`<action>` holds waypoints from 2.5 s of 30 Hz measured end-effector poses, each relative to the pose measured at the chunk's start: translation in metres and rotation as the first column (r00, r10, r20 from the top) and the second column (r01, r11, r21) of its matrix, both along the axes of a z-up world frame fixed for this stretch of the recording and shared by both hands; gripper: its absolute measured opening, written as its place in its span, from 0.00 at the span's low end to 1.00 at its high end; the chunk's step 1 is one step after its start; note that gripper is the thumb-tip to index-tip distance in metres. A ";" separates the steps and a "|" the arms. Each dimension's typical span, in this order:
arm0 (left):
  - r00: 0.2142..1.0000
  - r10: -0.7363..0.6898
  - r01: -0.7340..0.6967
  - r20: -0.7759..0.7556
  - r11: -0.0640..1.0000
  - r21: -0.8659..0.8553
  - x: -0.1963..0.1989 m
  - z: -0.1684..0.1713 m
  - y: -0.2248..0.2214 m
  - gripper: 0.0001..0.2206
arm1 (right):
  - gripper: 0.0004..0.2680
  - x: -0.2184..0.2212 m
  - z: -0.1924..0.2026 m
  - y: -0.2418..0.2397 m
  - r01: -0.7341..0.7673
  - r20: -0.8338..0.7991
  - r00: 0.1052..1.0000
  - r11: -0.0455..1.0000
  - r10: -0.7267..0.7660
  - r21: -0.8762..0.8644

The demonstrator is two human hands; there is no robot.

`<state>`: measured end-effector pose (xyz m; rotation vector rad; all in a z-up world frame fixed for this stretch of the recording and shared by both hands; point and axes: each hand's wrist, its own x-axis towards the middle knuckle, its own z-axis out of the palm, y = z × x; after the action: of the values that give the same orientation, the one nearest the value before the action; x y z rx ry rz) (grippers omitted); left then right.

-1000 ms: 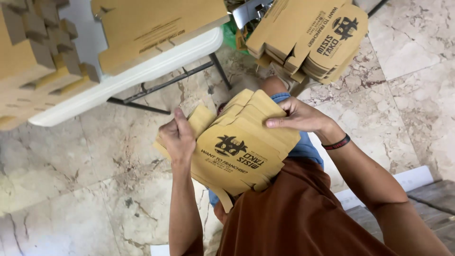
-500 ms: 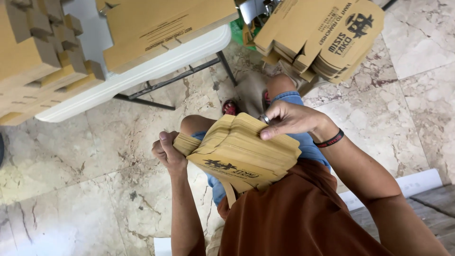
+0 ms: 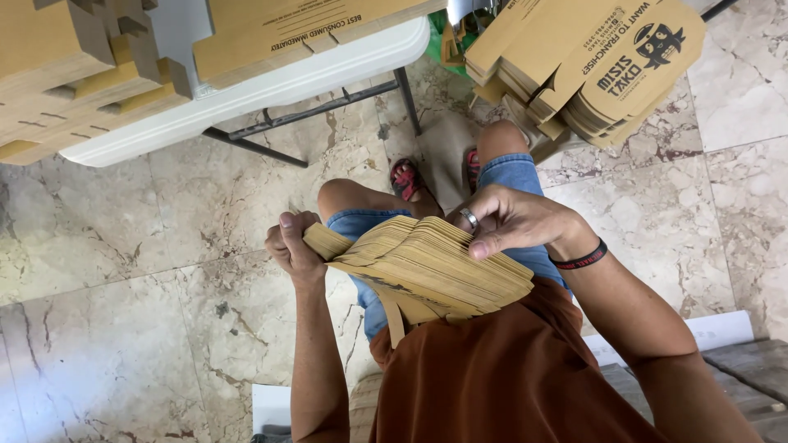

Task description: Sorting and stacking flat-packed cardboard boxes from a table and the floor.

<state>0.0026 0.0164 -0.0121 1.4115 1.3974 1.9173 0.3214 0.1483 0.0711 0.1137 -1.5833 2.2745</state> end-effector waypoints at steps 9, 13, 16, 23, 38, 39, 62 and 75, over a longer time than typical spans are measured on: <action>0.986 -0.141 0.126 0.090 0.980 0.154 0.000 -0.002 0.006 0.30 | 0.08 0.000 -0.011 -0.002 0.012 -0.031 0.999 1.000 -0.012 0.008; 0.980 -0.170 0.149 0.101 0.971 0.190 -0.002 -0.006 0.006 0.31 | 0.09 0.002 -0.022 -0.005 0.062 -0.005 0.998 0.998 -0.062 -0.021; 0.979 -0.166 0.142 0.119 0.972 0.188 -0.002 -0.002 0.005 0.31 | 0.10 0.010 -0.050 -0.004 0.171 0.051 0.984 0.985 -0.169 -0.030; 0.998 0.054 -0.053 -0.019 0.998 0.025 0.001 -0.010 0.005 0.29 | 0.16 0.007 0.014 0.001 0.369 0.037 0.919 0.887 -0.393 0.277; 1.000 -0.007 0.007 0.002 1.000 0.024 -0.010 -0.010 -0.004 0.30 | 0.10 -0.007 0.039 -0.002 0.165 0.085 0.977 0.940 -0.198 0.299; 0.999 -0.042 0.042 0.007 0.999 0.033 -0.013 -0.010 -0.007 0.31 | 0.10 -0.008 0.038 -0.003 0.150 0.072 0.982 0.947 -0.177 0.284; 0.973 0.199 -0.196 0.116 0.980 -0.033 0.020 -0.011 -0.004 0.26 | 0.18 -0.002 0.016 -0.002 0.238 0.108 0.949 0.897 -0.297 0.374; 0.970 0.239 -0.230 0.034 0.957 -0.174 0.018 0.013 0.005 0.26 | 0.26 -0.037 -0.027 0.092 0.086 0.397 0.686 0.610 -0.609 0.788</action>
<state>0.0204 0.0213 0.0008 1.1494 1.7226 1.9067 0.2847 0.2407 0.0441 -0.8311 -2.4905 1.2526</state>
